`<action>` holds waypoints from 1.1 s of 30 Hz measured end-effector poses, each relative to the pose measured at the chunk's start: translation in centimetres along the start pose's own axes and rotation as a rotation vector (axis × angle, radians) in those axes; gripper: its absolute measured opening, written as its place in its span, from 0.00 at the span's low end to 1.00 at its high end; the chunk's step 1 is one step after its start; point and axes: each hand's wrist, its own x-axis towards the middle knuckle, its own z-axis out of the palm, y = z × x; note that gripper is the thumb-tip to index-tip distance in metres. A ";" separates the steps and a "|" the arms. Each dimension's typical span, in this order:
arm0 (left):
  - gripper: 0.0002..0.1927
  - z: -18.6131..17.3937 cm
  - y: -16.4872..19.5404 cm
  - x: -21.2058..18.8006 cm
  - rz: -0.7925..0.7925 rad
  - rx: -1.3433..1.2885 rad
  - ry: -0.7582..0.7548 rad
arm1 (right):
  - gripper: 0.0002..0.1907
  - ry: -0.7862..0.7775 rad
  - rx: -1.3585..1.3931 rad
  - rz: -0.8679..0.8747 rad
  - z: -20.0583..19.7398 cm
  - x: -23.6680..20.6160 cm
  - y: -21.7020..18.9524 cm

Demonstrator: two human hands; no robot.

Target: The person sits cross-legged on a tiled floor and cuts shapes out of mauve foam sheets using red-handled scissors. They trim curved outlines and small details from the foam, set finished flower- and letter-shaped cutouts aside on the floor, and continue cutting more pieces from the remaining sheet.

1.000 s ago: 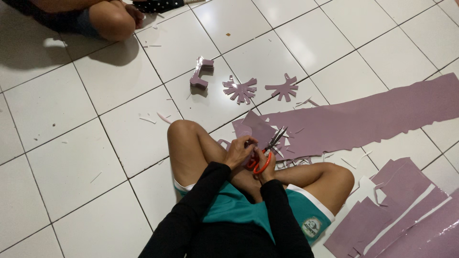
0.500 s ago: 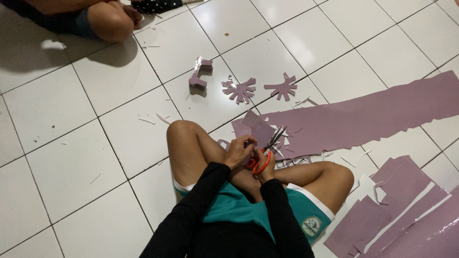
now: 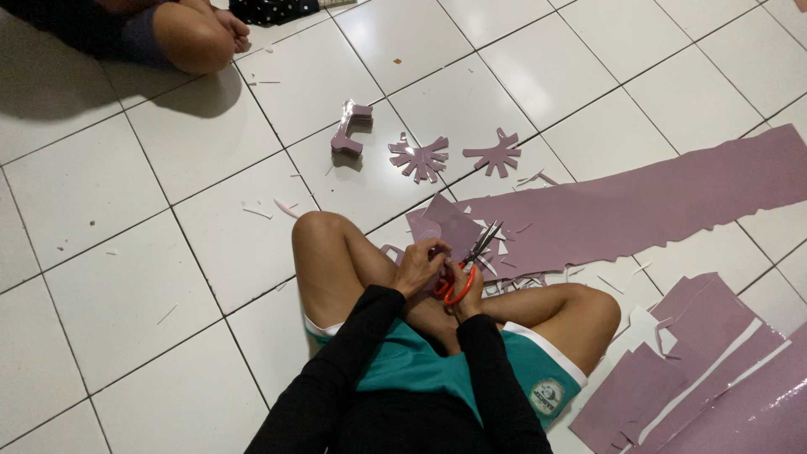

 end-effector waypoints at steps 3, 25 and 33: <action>0.10 0.2 -0.1 -0.4 0.063 0.025 0.019 | 0.11 -0.023 0.009 -0.025 -0.1 -0.2 0.2; 0.28 -6.4 15.9 -0.5 0.223 -0.319 0.010 | 0.34 -0.311 -0.393 -0.271 -3.4 -10.4 -7.4; 0.26 -7.3 17.8 -0.8 0.295 -0.241 0.061 | 0.36 -0.334 -0.478 -0.327 -2.2 -11.3 -11.2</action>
